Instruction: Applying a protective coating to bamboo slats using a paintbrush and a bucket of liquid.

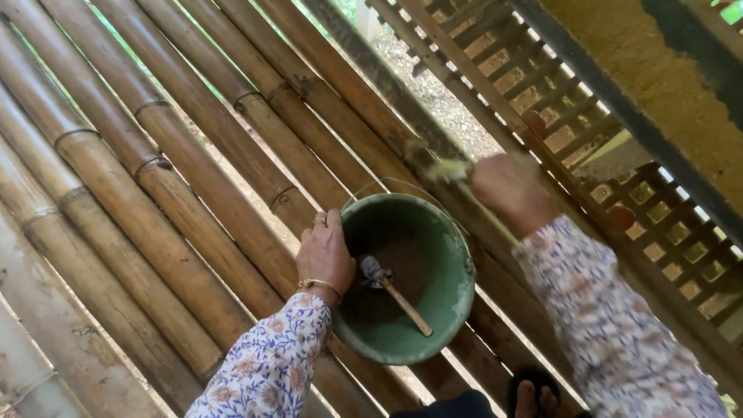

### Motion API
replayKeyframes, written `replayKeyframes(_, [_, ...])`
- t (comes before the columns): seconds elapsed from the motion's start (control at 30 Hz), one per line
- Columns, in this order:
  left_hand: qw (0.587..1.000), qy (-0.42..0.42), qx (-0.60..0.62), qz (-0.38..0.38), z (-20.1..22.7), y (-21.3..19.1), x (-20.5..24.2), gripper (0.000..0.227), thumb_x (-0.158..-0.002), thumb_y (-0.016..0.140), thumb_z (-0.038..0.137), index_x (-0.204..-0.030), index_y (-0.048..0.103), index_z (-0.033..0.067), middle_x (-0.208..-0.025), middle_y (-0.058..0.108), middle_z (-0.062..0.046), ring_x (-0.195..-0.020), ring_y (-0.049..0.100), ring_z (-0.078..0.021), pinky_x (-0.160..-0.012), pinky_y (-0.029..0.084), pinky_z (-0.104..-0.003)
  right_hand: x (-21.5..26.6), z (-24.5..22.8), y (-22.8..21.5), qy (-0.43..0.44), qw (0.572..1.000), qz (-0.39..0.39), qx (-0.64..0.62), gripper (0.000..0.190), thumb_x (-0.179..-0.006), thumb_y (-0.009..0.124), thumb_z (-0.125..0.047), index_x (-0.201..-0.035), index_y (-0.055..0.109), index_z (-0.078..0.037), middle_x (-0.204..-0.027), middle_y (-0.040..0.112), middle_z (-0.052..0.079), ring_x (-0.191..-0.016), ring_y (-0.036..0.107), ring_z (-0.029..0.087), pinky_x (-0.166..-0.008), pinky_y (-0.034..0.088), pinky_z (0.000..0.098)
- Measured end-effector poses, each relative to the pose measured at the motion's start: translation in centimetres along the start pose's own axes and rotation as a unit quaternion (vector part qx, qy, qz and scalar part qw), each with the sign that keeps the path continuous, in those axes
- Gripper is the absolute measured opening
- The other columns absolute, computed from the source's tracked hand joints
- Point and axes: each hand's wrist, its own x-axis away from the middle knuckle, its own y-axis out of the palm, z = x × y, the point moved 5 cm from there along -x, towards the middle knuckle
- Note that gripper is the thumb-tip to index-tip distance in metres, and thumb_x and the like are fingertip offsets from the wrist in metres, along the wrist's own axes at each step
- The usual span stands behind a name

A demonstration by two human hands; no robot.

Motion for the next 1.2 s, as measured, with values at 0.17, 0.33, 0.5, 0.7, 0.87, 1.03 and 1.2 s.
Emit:
replayKeyframes(0.17, [1.000, 0.004, -0.004, 0.011, 0.3, -0.1, 0.1, 0.043, -0.068, 0.053, -0.003, -0.109, 0.044, 0.0074, -0.109, 0.052, -0.016, -0.095, 0.057, -0.0432, -0.081, 0.055, -0.051, -6.7, -3.0, 0.9, -0.080, 0.989, 0.127, -0.015, 0.031, -0.084, 0.045, -0.021, -0.083, 0.075, -0.012, -0.078, 0.071, 0.010, -0.087, 0.069, 0.032, -0.074, 0.055, 0.0446])
replayKeyframes(0.33, [1.000, 0.010, -0.002, 0.017, -0.1, 0.4, 0.0, 0.042, -0.067, 0.051, -0.003, -0.108, 0.044, 0.0073, -0.107, 0.053, -0.015, -0.094, 0.057, -0.0418, -0.079, 0.056, -0.050, -4.9, -1.7, 4.8, -0.120, 0.983, 0.107, 0.091, 0.028, -0.083, 0.048, -0.016, -0.076, 0.075, -0.011, -0.068, 0.070, 0.006, -0.078, 0.071, 0.027, -0.061, 0.056, 0.0391])
replayKeyframes(0.5, [0.999, 0.021, 0.003, 0.025, -0.1, 0.3, 0.1, 0.040, -0.067, 0.053, -0.001, -0.104, 0.043, 0.0094, -0.107, 0.053, -0.015, -0.091, 0.056, -0.0409, -0.080, 0.056, -0.050, -3.5, -2.5, 0.2, -0.129, 0.980, 0.148, -0.010, 0.034, -0.084, 0.041, -0.016, -0.082, 0.073, -0.004, -0.078, 0.069, 0.019, -0.085, 0.069, 0.038, -0.070, 0.055, 0.0473])
replayKeyframes(0.7, [1.000, 0.025, 0.004, 0.015, -0.7, 1.1, -0.1, 0.039, -0.069, 0.050, -0.002, -0.106, 0.042, 0.0080, -0.102, 0.055, -0.018, -0.088, 0.059, -0.0440, -0.079, 0.055, -0.053, -4.9, -3.4, 3.9, -0.163, 0.973, 0.159, 0.031, 0.035, -0.086, 0.039, -0.014, -0.082, 0.073, -0.007, -0.077, 0.069, 0.012, -0.084, 0.070, 0.032, -0.070, 0.056, 0.0436])
replayKeyframes(0.87, [1.000, 0.020, 0.005, -0.003, -0.8, 1.4, -0.2, 0.037, -0.071, 0.047, 0.000, -0.106, 0.040, 0.0093, -0.096, 0.059, -0.018, -0.087, 0.062, -0.0437, -0.079, 0.054, -0.053, -4.9, -3.9, 0.5, -0.142, 0.974, 0.175, 0.003, 0.033, -0.082, 0.043, -0.020, -0.079, 0.072, -0.006, -0.076, 0.068, 0.014, -0.080, 0.069, 0.035, -0.068, 0.056, 0.0460])
replayKeyframes(1.03, [1.000, 0.025, -0.003, 0.000, -0.7, 1.2, -0.3, 0.036, -0.070, 0.048, 0.000, -0.105, 0.040, 0.0091, -0.094, 0.061, -0.019, -0.085, 0.063, -0.0431, -0.079, 0.055, -0.052, -6.8, -5.3, 1.0, -0.177, 0.957, 0.228, -0.017, 0.034, -0.085, 0.042, -0.019, -0.077, 0.070, -0.003, -0.075, 0.066, 0.017, -0.076, 0.068, 0.038, -0.064, 0.056, 0.0493])
replayKeyframes(1.2, [0.999, 0.038, -0.002, 0.003, -0.6, 1.4, -0.2, 0.036, -0.070, 0.049, 0.002, -0.104, 0.040, 0.0085, -0.092, 0.061, -0.020, -0.084, 0.064, -0.0428, -0.076, 0.055, -0.052, -4.7, -3.4, 0.9, -0.133, 0.977, 0.165, 0.033, 0.036, -0.086, 0.040, -0.018, -0.077, 0.072, -0.006, -0.074, 0.069, 0.011, -0.078, 0.070, 0.032, -0.064, 0.057, 0.0462])
